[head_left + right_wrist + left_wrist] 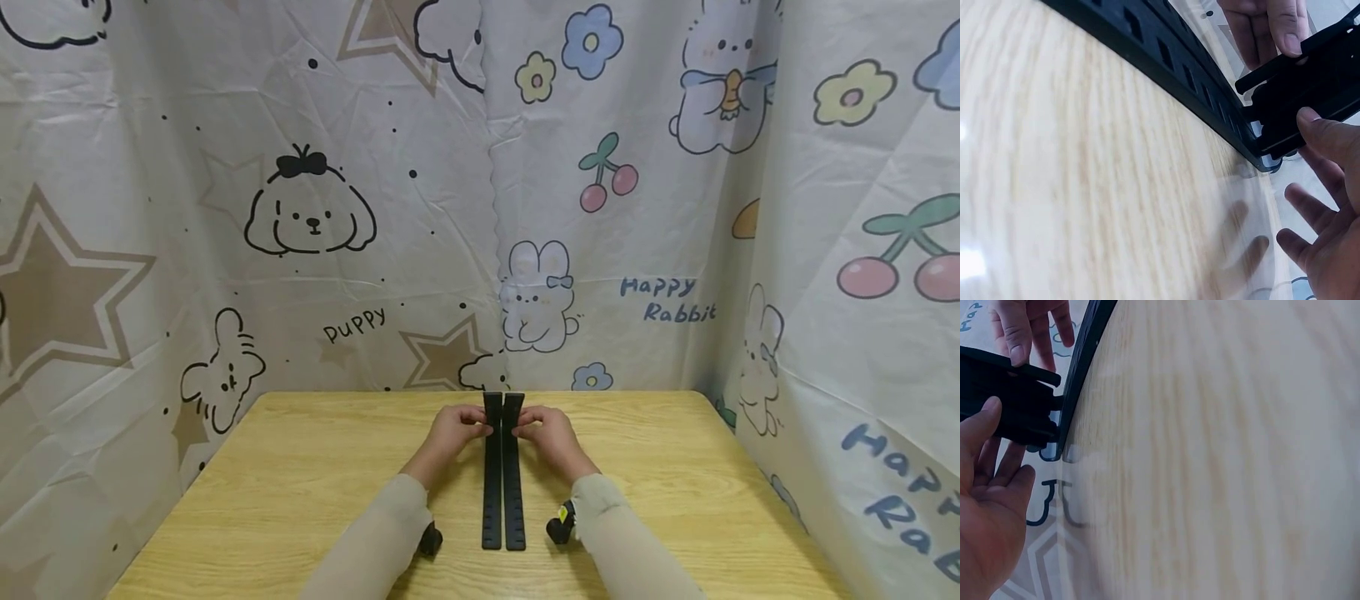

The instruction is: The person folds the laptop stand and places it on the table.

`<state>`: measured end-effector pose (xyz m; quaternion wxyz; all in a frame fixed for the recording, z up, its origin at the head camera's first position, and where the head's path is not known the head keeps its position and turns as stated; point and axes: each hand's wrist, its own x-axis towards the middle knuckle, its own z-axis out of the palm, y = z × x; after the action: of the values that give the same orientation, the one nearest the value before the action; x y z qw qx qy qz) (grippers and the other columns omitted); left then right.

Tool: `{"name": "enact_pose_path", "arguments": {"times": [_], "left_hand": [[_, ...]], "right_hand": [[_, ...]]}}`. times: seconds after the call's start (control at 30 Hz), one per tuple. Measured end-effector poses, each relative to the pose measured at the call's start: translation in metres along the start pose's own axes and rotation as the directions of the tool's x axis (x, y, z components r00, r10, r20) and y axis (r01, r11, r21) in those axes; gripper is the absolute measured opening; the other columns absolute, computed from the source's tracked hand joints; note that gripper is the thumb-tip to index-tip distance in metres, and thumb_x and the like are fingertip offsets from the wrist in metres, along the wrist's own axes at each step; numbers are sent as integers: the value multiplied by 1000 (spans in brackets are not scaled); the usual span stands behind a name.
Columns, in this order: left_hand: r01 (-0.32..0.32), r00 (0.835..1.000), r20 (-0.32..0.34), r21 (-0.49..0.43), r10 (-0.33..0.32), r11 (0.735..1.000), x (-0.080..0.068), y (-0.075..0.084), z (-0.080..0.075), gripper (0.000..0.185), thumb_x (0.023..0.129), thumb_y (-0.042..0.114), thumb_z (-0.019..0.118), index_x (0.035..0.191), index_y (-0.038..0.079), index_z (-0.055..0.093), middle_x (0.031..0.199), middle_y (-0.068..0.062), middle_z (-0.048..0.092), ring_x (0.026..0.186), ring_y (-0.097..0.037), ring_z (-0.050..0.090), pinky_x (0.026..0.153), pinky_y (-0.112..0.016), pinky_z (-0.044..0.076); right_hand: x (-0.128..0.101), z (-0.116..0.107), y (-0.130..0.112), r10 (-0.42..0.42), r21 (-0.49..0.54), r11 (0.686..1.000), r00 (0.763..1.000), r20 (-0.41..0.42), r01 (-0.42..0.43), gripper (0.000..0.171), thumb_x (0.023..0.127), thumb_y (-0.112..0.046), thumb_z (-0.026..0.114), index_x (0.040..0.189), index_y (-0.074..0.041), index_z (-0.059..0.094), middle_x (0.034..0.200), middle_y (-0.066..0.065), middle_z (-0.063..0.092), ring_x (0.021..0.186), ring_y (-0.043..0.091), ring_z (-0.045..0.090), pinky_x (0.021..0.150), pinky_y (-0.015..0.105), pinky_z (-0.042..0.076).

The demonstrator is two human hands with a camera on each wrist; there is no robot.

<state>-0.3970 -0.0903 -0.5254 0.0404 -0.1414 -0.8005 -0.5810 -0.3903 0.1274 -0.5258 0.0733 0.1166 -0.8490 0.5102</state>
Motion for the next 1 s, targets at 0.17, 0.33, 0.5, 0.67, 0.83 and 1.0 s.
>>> {"name": "enact_pose_path", "arguments": {"times": [0.17, 0.33, 0.5, 0.67, 0.83, 1.0], "left_hand": [[40, 999, -14, -29, -41, 999, 1, 1, 0, 12, 81, 1, 84, 91, -2, 78, 117, -13, 75, 116, -30, 67, 102, -44, 53], [54, 998, -29, -52, -56, 997, -2, 8, 1, 13, 81, -2, 82, 90, -7, 75, 115, -14, 75, 115, -30, 67, 100, -42, 54], [78, 997, -14, -90, -80, 993, 0, 6, 1, 11, 82, -4, 81, 88, -3, 73, 115, -14, 74, 113, -28, 66, 95, -37, 56], [89, 996, -7, -100, -90, 991, 0, 7, 1, 9, 84, -4, 80, 87, -1, 71, 112, -12, 74, 109, -24, 66, 90, -33, 57], [56, 998, -35, -48, -58, 997, 2, 6, 3, 11, 83, -1, 81, 89, -5, 72, 107, -12, 75, 102, -21, 67, 87, -29, 55], [60, 997, -54, -37, -62, 997, 1, 7, 4, 11, 84, 2, 82, 87, -3, 72, 102, -9, 75, 98, -18, 67, 87, -30, 55]], "right_hand": [[1, 1, -4, 37, 6, 999, 999, -31, -37, 5, 81, -7, 82, 80, -10, 77, 106, 3, 77, 109, 25, 68, 103, 47, 50], [2, 2, -8, 98, 5, 995, 992, -74, -98, 14, 83, -12, 83, 83, -6, 70, 93, 2, 71, 92, 18, 62, 86, 36, 49], [4, 2, -8, 109, 7, 994, 989, -104, -109, 32, 80, -17, 87, 98, -3, 65, 103, 11, 66, 104, 28, 60, 93, 43, 47], [6, 2, -6, 74, 47, 996, 994, -77, -71, 24, 82, -11, 84, 99, -3, 69, 107, 11, 72, 113, 30, 66, 101, 49, 50], [7, 3, -5, 47, 58, 997, 998, -45, -44, 13, 85, -6, 80, 93, -6, 71, 94, 4, 73, 100, 22, 68, 94, 43, 53], [6, 3, -6, 40, 108, 994, 999, -37, -36, 9, 86, 0, 77, 93, -3, 71, 91, 4, 74, 90, 16, 68, 88, 37, 55]]}}
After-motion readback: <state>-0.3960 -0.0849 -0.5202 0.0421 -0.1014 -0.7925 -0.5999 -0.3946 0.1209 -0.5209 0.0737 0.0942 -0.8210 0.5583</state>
